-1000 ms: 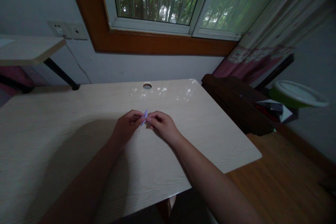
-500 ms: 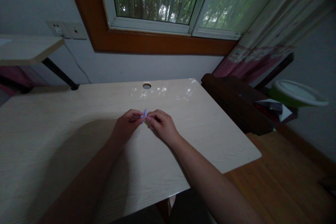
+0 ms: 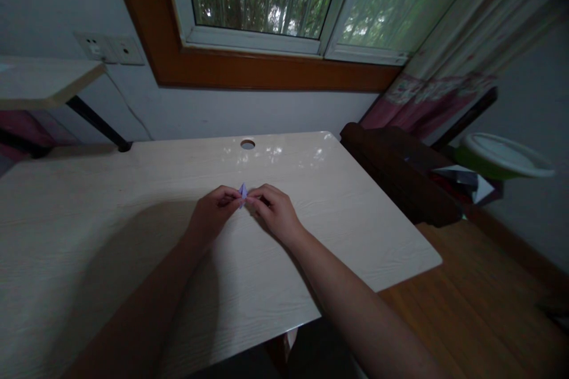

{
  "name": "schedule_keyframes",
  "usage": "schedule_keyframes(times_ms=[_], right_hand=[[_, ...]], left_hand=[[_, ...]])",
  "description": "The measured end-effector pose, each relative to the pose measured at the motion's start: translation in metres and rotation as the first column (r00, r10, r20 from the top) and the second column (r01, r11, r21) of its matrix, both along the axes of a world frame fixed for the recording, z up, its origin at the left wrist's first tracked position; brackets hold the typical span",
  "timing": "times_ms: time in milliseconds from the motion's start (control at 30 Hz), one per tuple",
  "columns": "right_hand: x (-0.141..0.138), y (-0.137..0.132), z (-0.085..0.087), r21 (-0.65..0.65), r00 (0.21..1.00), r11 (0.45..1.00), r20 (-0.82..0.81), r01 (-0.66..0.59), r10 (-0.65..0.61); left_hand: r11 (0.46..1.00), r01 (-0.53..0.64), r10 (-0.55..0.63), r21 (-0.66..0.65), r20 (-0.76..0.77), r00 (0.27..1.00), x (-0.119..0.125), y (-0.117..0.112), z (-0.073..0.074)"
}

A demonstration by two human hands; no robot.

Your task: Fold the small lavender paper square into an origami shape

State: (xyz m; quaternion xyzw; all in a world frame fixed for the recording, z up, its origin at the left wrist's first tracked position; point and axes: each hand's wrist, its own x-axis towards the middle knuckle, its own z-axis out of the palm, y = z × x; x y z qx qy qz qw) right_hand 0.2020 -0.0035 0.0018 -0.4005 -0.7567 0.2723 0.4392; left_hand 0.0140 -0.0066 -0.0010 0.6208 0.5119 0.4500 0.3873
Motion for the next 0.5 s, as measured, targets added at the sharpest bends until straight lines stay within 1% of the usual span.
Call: schedule_keyframes(times_ms=[133,333,500], right_hand=[[-0.0007,-0.0003,-0.0005,-0.011,1.0,1.0,-0.013,-0.006,0.006],[-0.0006,-0.0006,-0.001,-0.061,1.0,0.998,-0.014,-0.015,0.015],[-0.0003,-0.0003,-0.0024,-0.09,1.0,0.996,-0.001,-0.004,0.004]], left_hand=[[1.0,-0.023,0.023,-0.009,-0.056,0.998,-0.0001,-0.0013,0.0033],[0.999,-0.032,0.031,-0.022,-0.035,0.999,0.0009,-0.0044,0.0082],[1.0,-0.023,0.022,-0.015,-0.05,0.998,-0.0006,-0.0039,0.0035]])
